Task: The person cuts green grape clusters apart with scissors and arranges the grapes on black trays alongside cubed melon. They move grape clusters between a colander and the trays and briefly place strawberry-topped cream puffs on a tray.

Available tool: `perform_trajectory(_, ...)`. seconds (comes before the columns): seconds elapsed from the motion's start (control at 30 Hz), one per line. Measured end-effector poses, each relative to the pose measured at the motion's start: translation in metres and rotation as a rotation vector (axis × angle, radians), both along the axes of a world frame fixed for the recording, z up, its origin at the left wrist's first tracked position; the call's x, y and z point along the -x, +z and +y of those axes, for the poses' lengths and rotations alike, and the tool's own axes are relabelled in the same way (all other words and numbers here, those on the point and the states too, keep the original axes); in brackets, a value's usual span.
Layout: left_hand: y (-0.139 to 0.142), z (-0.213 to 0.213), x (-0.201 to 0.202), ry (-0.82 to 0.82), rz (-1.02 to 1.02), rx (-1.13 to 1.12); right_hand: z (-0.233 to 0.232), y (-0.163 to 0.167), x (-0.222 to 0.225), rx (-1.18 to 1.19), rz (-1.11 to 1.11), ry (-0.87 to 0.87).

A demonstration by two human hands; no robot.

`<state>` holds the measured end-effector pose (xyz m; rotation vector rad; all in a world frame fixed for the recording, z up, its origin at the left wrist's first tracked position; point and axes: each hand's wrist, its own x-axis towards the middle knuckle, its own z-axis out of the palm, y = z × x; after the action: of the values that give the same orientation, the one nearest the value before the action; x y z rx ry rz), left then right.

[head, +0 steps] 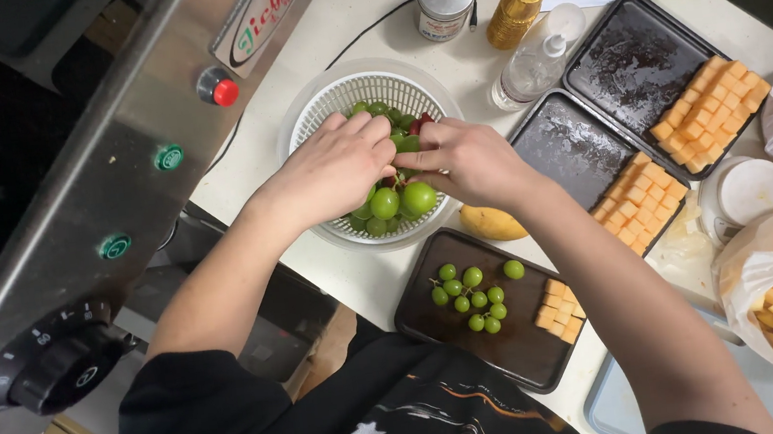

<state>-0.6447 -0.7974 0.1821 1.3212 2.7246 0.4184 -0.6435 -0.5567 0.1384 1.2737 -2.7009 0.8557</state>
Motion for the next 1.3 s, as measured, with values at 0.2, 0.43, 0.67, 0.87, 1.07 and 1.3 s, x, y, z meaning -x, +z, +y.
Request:
perform_trajectory(0.2, 0.002, -0.004, -0.001, 0.005, 0.015, 0.001, -0.007, 0.004, -0.005, 0.042, 0.086, -0.001)
perform_trajectory(0.43, 0.005, -0.003, -0.003, 0.006, 0.077, 0.049, -0.006, 0.004, -0.008, 0.082, -0.043, -0.019)
perform_trajectory(0.67, 0.01, -0.003, -0.006, 0.003, 0.081, 0.041, -0.003, 0.007, -0.009, 0.119, -0.125, -0.046)
perform_trajectory(0.87, 0.013, -0.003, -0.008, -0.016, 0.076, 0.05, -0.005, 0.0, -0.008, 0.149, -0.176, 0.0)
perform_trajectory(1.07, 0.014, -0.014, -0.01, 0.055, 0.015, 0.054, 0.013, -0.027, 0.0, 0.392, -0.289, -0.209)
perform_trajectory(1.3, 0.01, -0.029, -0.014, 0.166, 0.048, -0.041, 0.009, -0.073, -0.016, 0.115, -0.309, -0.543)
